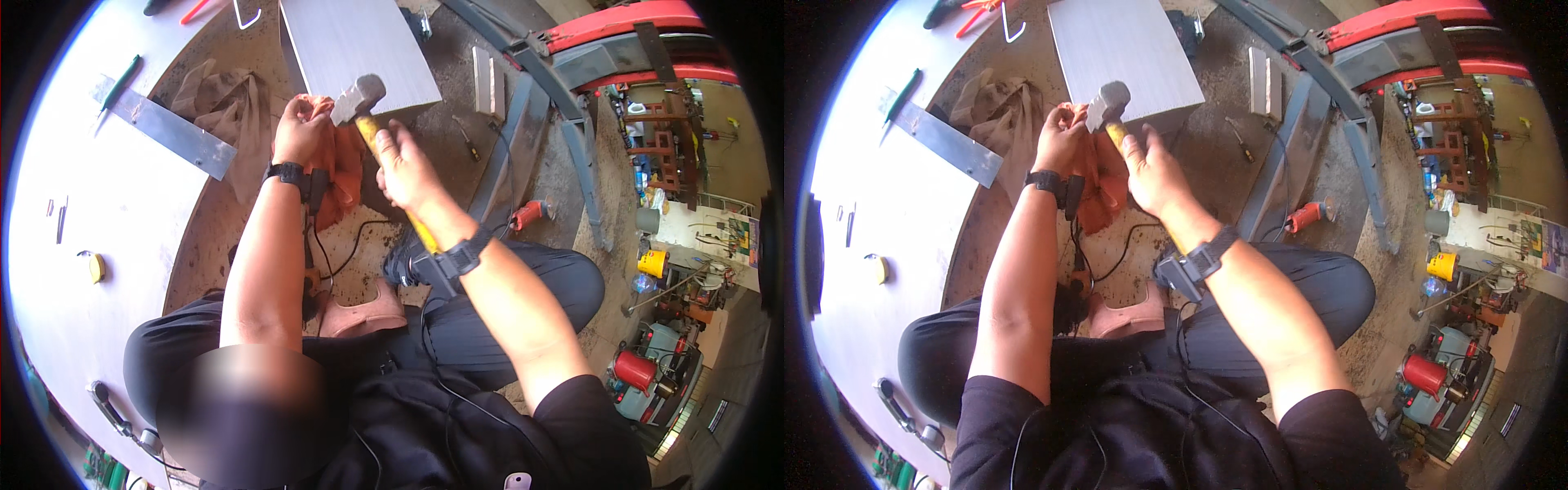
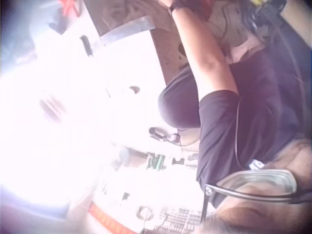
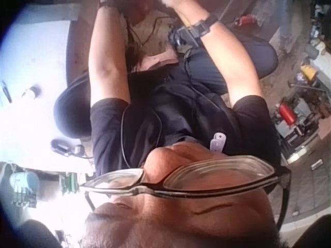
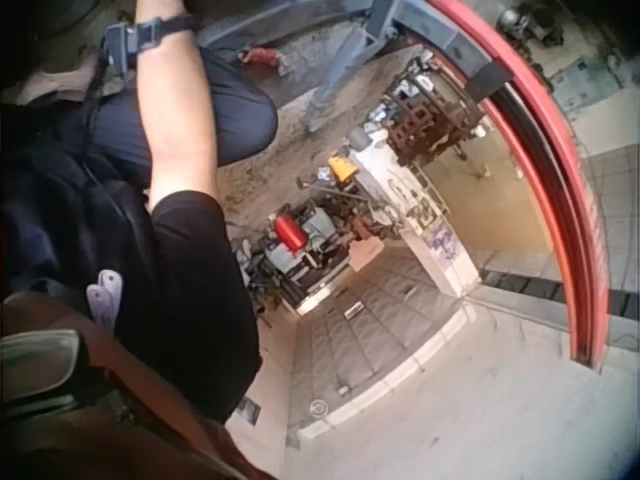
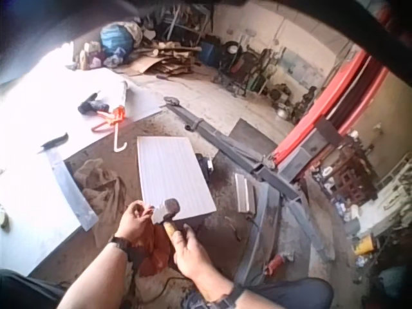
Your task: Assembling and measuring a small wooden box using a hammer and a tape measure.
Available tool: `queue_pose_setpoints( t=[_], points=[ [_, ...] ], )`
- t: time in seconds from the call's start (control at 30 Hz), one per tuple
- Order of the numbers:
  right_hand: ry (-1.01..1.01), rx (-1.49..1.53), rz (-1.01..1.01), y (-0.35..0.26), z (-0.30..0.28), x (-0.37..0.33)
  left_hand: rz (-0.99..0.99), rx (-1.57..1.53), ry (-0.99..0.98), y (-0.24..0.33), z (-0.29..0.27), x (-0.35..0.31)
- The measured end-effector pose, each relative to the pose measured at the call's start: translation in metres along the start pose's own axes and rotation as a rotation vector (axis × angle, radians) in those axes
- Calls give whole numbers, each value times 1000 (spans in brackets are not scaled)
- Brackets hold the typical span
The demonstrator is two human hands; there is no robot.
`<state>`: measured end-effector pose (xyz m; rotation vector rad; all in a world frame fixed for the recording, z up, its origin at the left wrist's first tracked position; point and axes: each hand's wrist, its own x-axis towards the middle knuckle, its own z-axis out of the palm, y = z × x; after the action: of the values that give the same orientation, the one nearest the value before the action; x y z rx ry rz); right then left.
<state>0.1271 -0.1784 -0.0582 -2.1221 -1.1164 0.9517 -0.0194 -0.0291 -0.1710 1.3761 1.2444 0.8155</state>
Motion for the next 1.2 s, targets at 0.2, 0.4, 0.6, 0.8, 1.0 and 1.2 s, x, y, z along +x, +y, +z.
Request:
queue_pose_setpoints(
  t=[0.2,0.4,0.6,0.8,1.0,1.2],
  points=[
    [12,-73,13,5,29,5,-152,-233,-100,-12,-2,13],
    [-15,-146,32,1,27,6,-368,-511,-207,-2,-12,10],
    [87,-96,-70,-3,26,0,-639,-420,-310,30,-24,16],
    [-12,-250,23,-10,25,6,-595,-550,-396,3,-21,25],
    [61,-120,-69,-17,17,5,-651,-543,-329,18,-25,16],
    [-6,-310,-113,-3,26,4,-594,-443,-434,11,-27,23]
  ],
)
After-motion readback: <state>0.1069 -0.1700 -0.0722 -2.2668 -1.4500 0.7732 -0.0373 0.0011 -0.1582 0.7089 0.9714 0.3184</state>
